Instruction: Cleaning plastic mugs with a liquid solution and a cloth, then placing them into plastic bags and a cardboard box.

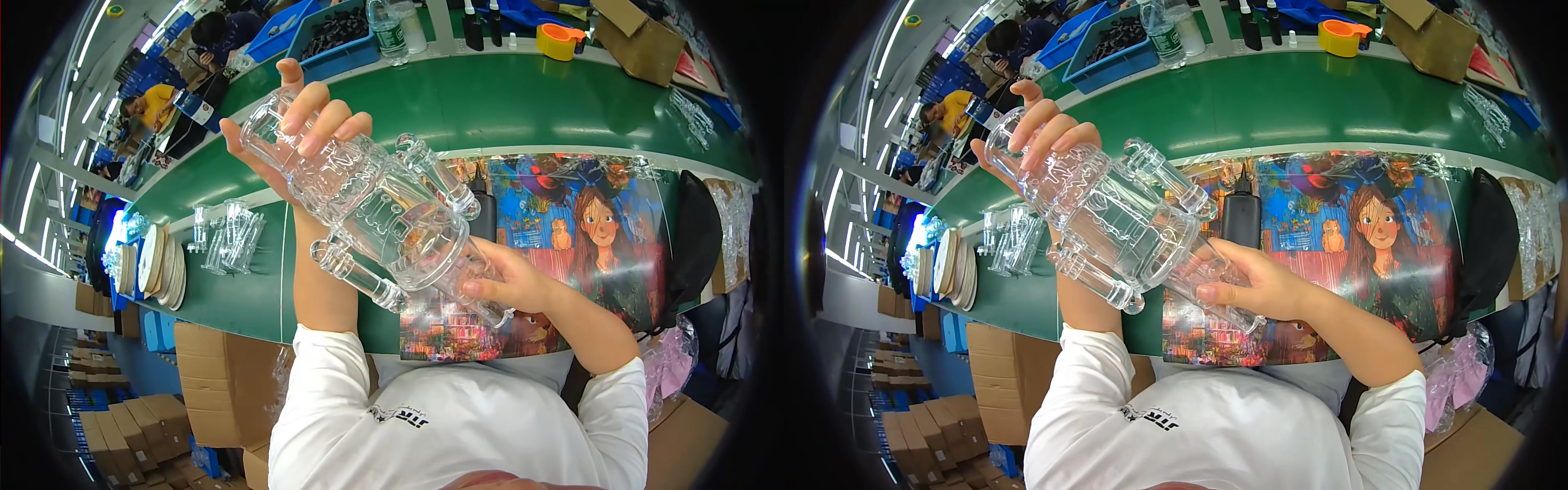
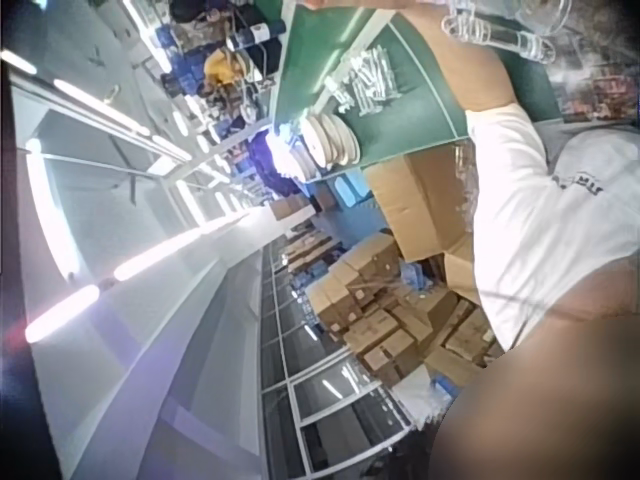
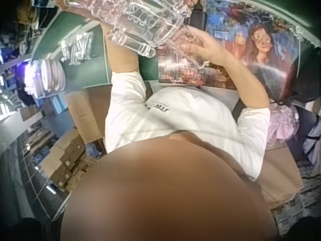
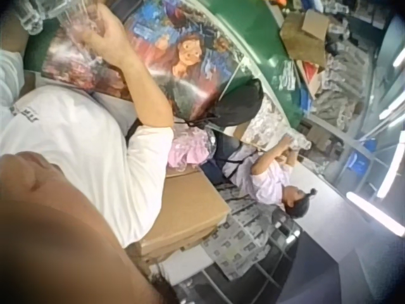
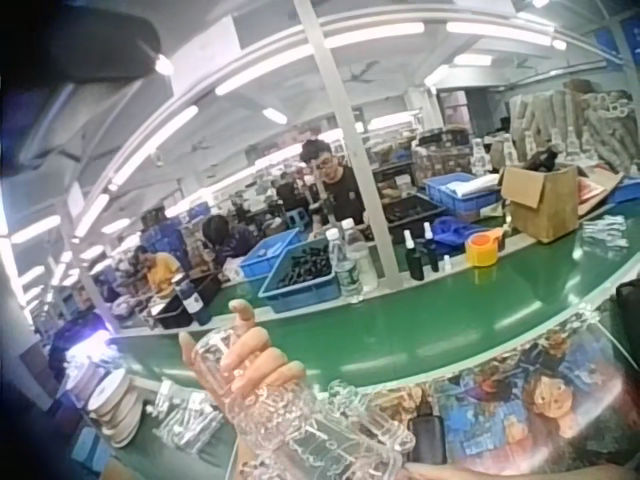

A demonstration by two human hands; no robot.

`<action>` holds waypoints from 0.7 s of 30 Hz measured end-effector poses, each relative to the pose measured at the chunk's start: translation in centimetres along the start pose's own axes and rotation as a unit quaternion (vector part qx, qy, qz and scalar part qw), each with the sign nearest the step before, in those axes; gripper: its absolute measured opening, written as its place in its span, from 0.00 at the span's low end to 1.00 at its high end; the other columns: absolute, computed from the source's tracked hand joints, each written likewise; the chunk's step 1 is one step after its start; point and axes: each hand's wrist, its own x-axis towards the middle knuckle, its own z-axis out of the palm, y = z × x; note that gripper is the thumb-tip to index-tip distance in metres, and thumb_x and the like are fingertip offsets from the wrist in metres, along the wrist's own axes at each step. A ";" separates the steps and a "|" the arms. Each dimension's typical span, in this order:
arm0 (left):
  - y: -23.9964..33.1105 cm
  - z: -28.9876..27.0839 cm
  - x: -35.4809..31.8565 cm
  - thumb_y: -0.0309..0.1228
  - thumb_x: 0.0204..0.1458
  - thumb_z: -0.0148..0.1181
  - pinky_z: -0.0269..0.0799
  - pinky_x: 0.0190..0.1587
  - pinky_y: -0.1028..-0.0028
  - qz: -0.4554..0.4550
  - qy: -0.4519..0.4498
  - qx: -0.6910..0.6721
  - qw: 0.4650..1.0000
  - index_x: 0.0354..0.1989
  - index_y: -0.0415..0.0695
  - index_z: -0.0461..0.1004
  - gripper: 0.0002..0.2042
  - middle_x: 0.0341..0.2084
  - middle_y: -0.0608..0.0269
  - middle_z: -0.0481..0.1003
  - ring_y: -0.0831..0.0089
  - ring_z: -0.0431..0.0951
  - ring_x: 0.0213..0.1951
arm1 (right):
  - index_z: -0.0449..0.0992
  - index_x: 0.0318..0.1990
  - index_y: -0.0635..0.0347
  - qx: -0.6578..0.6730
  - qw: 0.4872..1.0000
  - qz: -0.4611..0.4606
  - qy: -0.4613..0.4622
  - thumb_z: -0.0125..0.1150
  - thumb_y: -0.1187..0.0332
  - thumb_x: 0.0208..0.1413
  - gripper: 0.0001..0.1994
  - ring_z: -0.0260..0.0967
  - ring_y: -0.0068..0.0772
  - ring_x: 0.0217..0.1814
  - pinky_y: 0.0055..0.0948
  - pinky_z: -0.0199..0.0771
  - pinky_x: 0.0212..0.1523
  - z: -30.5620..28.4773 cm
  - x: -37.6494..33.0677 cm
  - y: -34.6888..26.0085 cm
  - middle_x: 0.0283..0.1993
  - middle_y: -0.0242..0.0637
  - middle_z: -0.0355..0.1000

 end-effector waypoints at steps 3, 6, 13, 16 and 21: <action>0.0 0.1 0.0 0.57 0.48 0.49 0.57 0.39 0.70 0.001 0.000 -0.004 1.000 0.55 0.43 0.58 0.33 0.25 0.69 0.65 0.76 0.67 0.26 | 0.63 0.49 0.63 0.009 1.000 0.010 -0.018 0.57 0.62 0.53 0.20 0.63 0.19 0.39 0.22 0.67 0.39 -0.1 0.0 -0.2 0.42 0.33 0.65; -0.2 0.2 0.0 0.56 0.48 0.49 0.56 0.39 0.71 0.005 0.002 -0.009 1.000 0.55 0.43 0.58 0.33 0.25 0.69 0.65 0.76 0.67 0.26 | 0.64 0.49 0.62 0.014 1.000 0.009 -0.024 0.57 0.61 0.53 0.19 0.63 0.19 0.39 0.22 0.67 0.39 -0.1 0.0 -0.2 0.42 0.33 0.65; -0.3 0.3 0.0 0.56 0.48 0.50 0.56 0.38 0.71 0.019 0.008 0.001 1.000 0.54 0.42 0.58 0.33 0.25 0.68 0.66 0.76 0.67 0.25 | 0.64 0.48 0.62 0.010 1.000 -0.023 -0.007 0.57 0.61 0.53 0.19 0.63 0.19 0.37 0.22 0.66 0.38 0.1 0.1 -0.1 0.41 0.33 0.65; -0.5 0.3 0.0 0.56 0.48 0.49 0.57 0.39 0.71 0.021 0.005 0.003 1.000 0.54 0.42 0.58 0.33 0.25 0.68 0.66 0.76 0.67 0.26 | 0.64 0.48 0.62 -0.016 1.000 -0.014 -0.009 0.57 0.61 0.53 0.19 0.63 0.19 0.37 0.22 0.66 0.38 0.0 0.0 -0.1 0.41 0.33 0.65; -0.7 0.3 0.0 0.56 0.48 0.49 0.57 0.39 0.71 0.020 0.008 -0.015 1.000 0.54 0.43 0.58 0.33 0.25 0.68 0.66 0.76 0.67 0.26 | 0.65 0.48 0.62 0.009 1.000 -0.014 -0.023 0.57 0.61 0.53 0.19 0.64 0.20 0.37 0.23 0.67 0.38 -0.2 0.0 0.2 0.40 0.33 0.65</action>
